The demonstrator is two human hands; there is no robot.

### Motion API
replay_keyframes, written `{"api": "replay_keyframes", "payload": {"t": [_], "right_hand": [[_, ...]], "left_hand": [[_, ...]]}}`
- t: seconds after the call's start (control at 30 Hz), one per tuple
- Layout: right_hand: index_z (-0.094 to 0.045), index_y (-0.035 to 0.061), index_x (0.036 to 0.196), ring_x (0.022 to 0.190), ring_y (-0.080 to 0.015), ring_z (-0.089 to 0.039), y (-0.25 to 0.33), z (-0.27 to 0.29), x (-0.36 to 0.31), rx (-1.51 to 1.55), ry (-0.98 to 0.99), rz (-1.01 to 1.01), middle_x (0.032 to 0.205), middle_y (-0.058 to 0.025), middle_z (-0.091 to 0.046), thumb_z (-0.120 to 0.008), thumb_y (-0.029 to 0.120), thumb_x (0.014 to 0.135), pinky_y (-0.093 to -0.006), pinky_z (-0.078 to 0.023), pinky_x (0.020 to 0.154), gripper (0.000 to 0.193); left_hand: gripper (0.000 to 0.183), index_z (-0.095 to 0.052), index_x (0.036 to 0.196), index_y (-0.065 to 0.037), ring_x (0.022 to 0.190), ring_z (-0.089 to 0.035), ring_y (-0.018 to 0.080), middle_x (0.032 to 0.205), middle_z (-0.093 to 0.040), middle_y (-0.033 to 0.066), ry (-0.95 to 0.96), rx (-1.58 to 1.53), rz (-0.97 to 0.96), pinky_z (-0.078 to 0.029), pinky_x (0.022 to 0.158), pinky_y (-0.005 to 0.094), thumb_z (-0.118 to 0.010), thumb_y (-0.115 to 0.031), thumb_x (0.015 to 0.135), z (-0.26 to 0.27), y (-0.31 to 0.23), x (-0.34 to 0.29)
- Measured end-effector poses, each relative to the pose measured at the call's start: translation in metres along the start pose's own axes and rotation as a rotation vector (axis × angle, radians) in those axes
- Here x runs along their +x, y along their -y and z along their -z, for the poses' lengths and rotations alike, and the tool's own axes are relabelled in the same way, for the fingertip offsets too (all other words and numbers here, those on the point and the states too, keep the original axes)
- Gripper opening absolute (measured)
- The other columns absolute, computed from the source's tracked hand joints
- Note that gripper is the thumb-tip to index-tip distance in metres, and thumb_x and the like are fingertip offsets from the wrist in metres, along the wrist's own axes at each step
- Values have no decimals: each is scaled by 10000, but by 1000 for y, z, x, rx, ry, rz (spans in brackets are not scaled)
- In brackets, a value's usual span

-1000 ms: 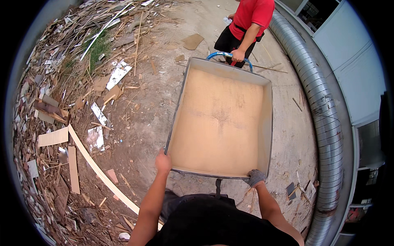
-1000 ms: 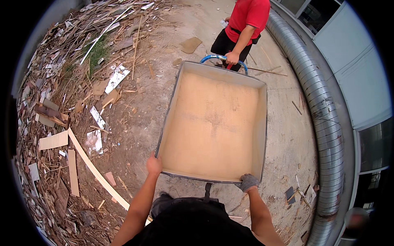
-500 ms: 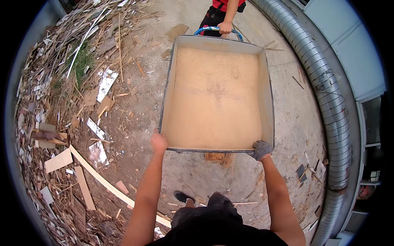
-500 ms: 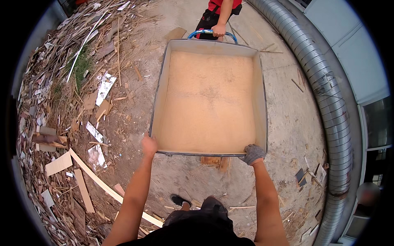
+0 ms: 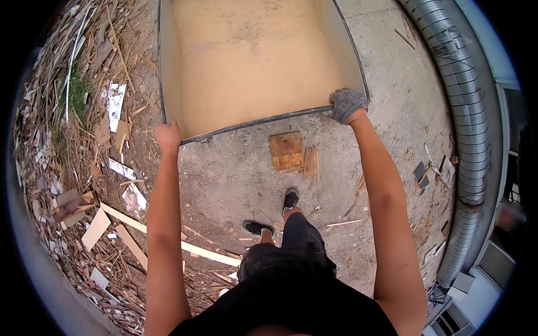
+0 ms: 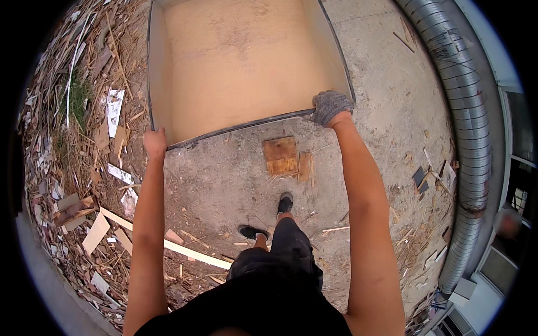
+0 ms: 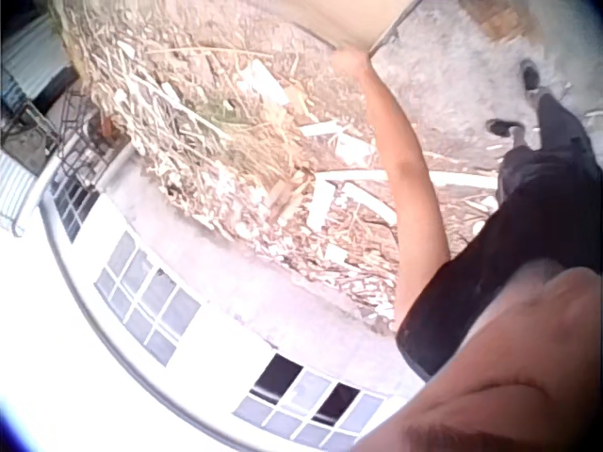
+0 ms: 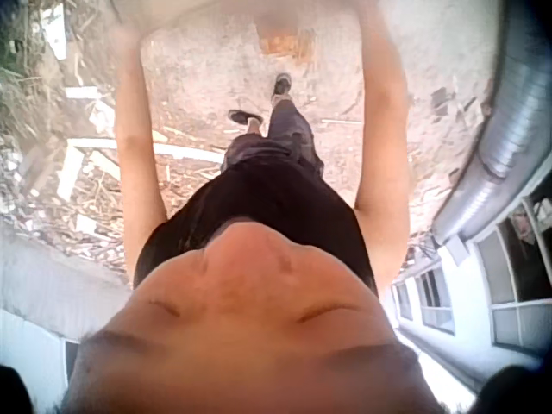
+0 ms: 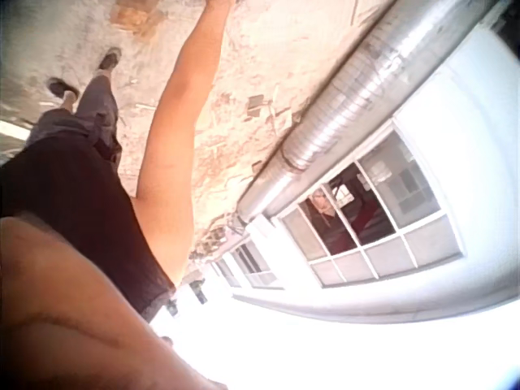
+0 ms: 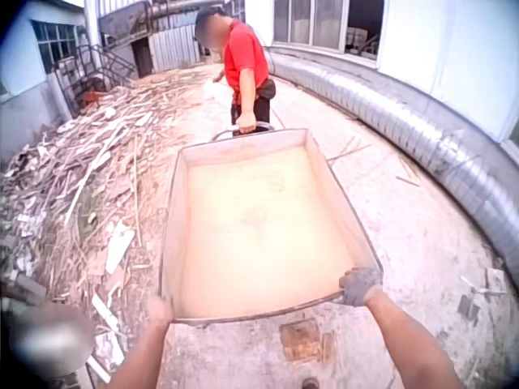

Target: The person moves a large grey bin containing wood dust and debris by pushing it with their hands while another person pulls it using a blue cart.

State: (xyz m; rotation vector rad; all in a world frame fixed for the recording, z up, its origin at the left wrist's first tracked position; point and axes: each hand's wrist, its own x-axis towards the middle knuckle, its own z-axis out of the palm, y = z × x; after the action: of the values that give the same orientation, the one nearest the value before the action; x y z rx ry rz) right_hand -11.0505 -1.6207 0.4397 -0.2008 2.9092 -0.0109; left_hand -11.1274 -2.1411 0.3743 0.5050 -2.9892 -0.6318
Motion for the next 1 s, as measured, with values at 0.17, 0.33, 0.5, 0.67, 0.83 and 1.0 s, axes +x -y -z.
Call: {"api": "replay_keyframes", "payload": {"t": [0.17, 0.33, 0.5, 0.67, 0.83, 1.0], "right_hand": [[-693, 86, 884, 971, -303, -628, -7, 32, 61, 11, 49, 21, 955, -128, -671, -675, 566, 711, -418, -499, 847, 511], [-681, 97, 889, 953, -310, -631, -20, 32, 108, -7, 62, 26, 959, -124, -667, -687, 555, 709, -420, -501, 819, 491], [-684, 107, 889, 924, -304, -631, -36, 35, 162, 56, -69, 83, 929, -120, -665, -708, 561, 693, -407, -503, 806, 495], [-689, 101, 1002, 991, -290, -620, 1, 53, 201, 10, -31, 22, 1014, -106, -663, -658, 630, 713, -391, -494, 857, 603], [-689, 113, 1023, 1011, -283, -619, 2, 64, 253, -25, -80, -20, 1038, -104, -660, -651, 643, 715, -400, -494, 870, 614], [-691, 78, 1026, 1029, -297, -616, -11, 84, 310, -26, -120, -58, 1047, -140, -662, -641, 649, 715, -406, -494, 872, 652]], "left_hand": [[396, -660, 1008, 29, 931, -633, 432, 942, -655, 286, -60, 119, 68, -496, 827, 480, -669, -294, 778, 0, -9, 52], [473, -649, 1006, 86, 939, -643, 413, 960, -663, 279, -64, 34, 114, -496, 846, 451, -691, -315, 758, -8, -37, 88], [484, -665, 976, 79, 938, -644, 413, 962, -664, 278, -55, 106, 105, -496, 850, 436, -678, -342, 735, -12, -40, 146], [584, -669, 1097, -6, 996, -644, 346, 1036, -679, 209, -52, 265, 129, -481, 897, 392, -684, -453, 722, 3, -34, 223], [621, -657, 1163, -58, 1035, -640, 317, 1083, -680, 169, -128, 163, 76, -467, 929, 369, -693, -486, 714, -3, -56, 305], [605, -654, 1179, -90, 1039, -638, 324, 1099, -676, 164, -178, 92, -13, -468, 924, 381, -687, -488, 725, -8, -94, 379]]}}
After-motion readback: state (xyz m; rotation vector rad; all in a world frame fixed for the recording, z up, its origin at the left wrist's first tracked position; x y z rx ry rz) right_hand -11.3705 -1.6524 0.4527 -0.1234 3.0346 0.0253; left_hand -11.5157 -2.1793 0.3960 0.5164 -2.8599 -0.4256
